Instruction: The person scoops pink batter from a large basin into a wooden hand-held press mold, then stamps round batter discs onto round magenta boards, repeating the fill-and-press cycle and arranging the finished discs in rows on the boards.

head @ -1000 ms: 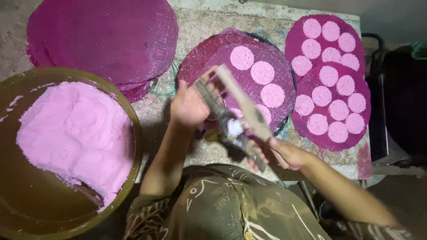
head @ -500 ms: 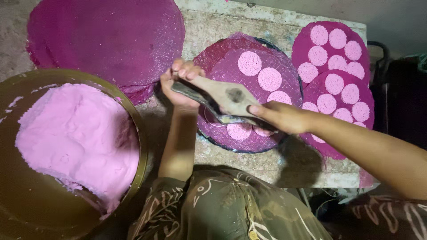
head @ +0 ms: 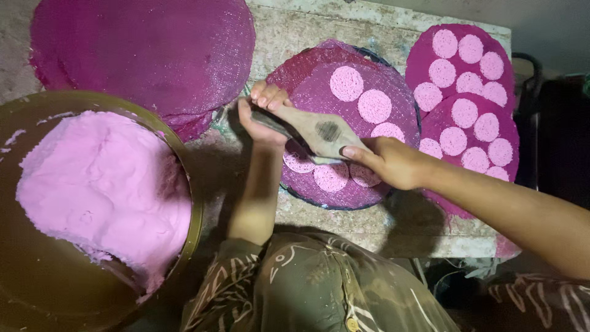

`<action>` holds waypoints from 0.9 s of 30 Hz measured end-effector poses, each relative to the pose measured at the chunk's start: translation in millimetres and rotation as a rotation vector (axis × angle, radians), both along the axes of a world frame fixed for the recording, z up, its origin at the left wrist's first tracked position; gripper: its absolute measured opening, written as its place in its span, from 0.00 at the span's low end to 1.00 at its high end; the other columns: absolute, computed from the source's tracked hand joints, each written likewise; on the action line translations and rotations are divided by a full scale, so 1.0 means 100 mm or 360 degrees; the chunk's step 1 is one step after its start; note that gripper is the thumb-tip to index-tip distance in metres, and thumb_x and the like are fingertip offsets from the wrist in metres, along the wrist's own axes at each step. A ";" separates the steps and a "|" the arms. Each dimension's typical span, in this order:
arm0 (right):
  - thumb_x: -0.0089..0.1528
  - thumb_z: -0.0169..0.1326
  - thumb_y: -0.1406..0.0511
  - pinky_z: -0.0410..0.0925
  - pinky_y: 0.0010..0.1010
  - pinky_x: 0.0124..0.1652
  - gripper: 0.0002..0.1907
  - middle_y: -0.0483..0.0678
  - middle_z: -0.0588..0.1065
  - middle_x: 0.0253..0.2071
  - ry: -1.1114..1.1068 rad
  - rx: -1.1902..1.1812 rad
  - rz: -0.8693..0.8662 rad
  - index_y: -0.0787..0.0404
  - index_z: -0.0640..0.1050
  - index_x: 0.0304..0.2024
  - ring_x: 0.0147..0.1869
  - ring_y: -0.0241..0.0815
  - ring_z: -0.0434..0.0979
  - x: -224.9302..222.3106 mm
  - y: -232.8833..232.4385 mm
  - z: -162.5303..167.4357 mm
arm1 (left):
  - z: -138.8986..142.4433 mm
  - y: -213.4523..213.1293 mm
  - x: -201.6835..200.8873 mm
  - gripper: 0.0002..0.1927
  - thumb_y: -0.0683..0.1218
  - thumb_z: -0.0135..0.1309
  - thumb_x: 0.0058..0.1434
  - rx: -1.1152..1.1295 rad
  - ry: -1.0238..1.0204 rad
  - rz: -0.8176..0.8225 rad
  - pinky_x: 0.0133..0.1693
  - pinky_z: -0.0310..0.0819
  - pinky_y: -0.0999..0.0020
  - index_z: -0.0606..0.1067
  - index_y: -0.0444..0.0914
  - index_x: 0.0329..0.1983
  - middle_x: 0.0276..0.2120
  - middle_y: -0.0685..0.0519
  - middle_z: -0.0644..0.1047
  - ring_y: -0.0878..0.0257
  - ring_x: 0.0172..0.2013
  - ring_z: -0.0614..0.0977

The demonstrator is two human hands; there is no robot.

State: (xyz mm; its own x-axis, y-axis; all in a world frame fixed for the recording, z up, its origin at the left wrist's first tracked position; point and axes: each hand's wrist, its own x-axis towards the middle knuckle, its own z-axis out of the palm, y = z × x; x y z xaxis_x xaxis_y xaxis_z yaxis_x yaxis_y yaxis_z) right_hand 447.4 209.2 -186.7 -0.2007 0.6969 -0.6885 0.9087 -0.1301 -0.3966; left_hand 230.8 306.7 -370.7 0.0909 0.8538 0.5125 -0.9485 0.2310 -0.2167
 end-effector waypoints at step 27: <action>0.66 0.35 0.39 0.72 0.45 0.37 0.41 0.54 0.77 0.23 0.0253 0.0326 -0.0017 0.68 0.79 0.50 0.30 0.48 0.79 -0.11 0.06 -0.29 | 0.20 0.18 -0.27 0.09 0.53 0.41 0.66 -0.0220 0.0475 0.0106 0.46 0.75 0.60 0.67 0.46 0.33 0.27 0.60 0.69 0.65 0.32 0.73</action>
